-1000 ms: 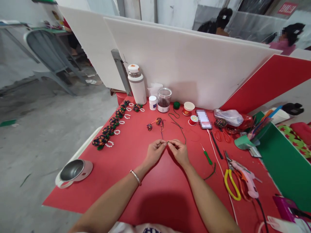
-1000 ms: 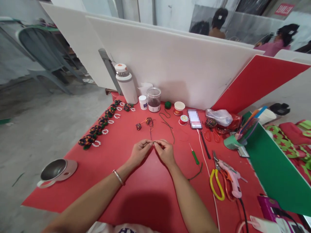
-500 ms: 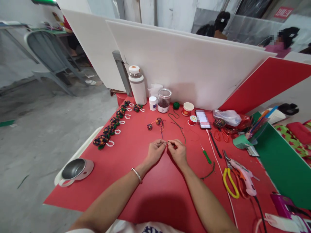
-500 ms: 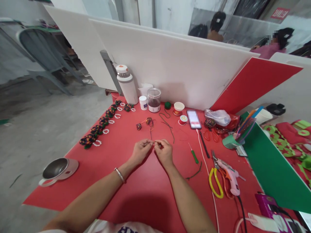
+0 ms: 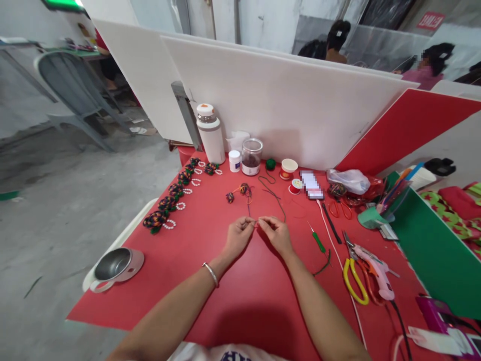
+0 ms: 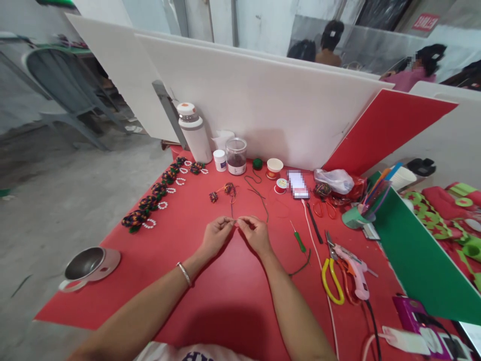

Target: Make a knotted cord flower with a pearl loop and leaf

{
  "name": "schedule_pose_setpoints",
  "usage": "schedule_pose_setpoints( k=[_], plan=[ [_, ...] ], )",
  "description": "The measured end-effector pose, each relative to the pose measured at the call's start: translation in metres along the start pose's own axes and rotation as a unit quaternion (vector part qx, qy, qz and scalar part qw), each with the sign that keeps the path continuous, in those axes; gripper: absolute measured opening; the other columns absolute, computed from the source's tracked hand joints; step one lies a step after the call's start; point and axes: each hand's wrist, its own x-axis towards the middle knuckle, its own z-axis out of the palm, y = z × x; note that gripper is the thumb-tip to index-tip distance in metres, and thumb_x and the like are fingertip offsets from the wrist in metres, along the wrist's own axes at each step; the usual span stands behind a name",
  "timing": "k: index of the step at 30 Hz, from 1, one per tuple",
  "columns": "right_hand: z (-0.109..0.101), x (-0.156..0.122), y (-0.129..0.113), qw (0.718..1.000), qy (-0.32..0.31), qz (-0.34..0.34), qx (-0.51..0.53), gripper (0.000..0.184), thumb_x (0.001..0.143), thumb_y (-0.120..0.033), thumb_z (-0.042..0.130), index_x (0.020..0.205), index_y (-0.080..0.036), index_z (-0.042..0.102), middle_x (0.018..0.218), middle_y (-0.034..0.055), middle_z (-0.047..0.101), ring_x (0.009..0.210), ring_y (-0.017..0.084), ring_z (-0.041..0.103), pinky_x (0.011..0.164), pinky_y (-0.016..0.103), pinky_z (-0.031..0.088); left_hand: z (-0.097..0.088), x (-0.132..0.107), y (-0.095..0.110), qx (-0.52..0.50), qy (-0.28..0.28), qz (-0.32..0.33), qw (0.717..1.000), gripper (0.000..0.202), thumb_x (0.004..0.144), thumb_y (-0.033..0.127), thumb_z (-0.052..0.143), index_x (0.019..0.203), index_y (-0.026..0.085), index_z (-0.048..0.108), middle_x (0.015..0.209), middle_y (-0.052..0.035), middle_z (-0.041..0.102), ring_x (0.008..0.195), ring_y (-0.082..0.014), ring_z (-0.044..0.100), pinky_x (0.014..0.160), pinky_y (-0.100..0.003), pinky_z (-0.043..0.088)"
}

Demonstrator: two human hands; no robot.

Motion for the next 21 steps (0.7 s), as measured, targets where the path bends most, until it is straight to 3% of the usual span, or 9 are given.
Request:
schedule_pose_setpoints(
  k=[4,11,16,21],
  plan=[
    [0.002,0.003,0.003,1.0,-0.006,-0.013,-0.018,0.023,0.088,-0.038,0.062,0.078,-0.02,0.073,0.077,0.0037,0.072,0.073,0.018,0.065,0.071,0.028,0.05,0.0,0.0,0.001,0.02,-0.009,0.008,1.0,0.022,0.07,0.037,0.071,0.069,0.016,0.066,0.058,0.0023,0.059,0.053,-0.0091,0.045,0.054,-0.021,0.034],
    [-0.002,0.004,0.01,0.999,0.022,0.011,0.039,0.026,0.088,-0.037,0.061,0.105,-0.021,0.073,0.101,0.007,0.074,0.09,0.019,0.068,0.083,0.031,0.054,0.0,-0.001,0.003,-0.002,-0.01,-0.008,1.0,0.025,0.068,0.041,0.072,0.069,0.017,0.066,0.057,0.0022,0.059,0.052,-0.0094,0.044,0.052,-0.021,0.033],
    [-0.003,0.002,0.006,0.999,-0.022,0.01,0.032,0.02,0.086,-0.035,0.063,0.091,-0.02,0.075,0.09,0.0066,0.076,0.085,0.02,0.069,0.079,0.032,0.053,-0.001,0.0,0.001,0.007,-0.01,0.004,1.0,0.025,0.071,0.04,0.071,0.069,0.016,0.066,0.059,0.0019,0.06,0.054,-0.0095,0.046,0.054,-0.021,0.034],
    [-0.002,0.002,0.001,1.0,-0.01,-0.006,-0.007,0.016,0.083,-0.032,0.064,0.083,-0.021,0.076,0.083,0.0053,0.076,0.077,0.02,0.068,0.072,0.031,0.052,0.0,-0.002,0.001,0.012,-0.018,0.003,1.0,0.023,0.071,0.038,0.071,0.073,0.015,0.068,0.059,0.0023,0.059,0.053,-0.0094,0.046,0.054,-0.021,0.034]
  ],
)
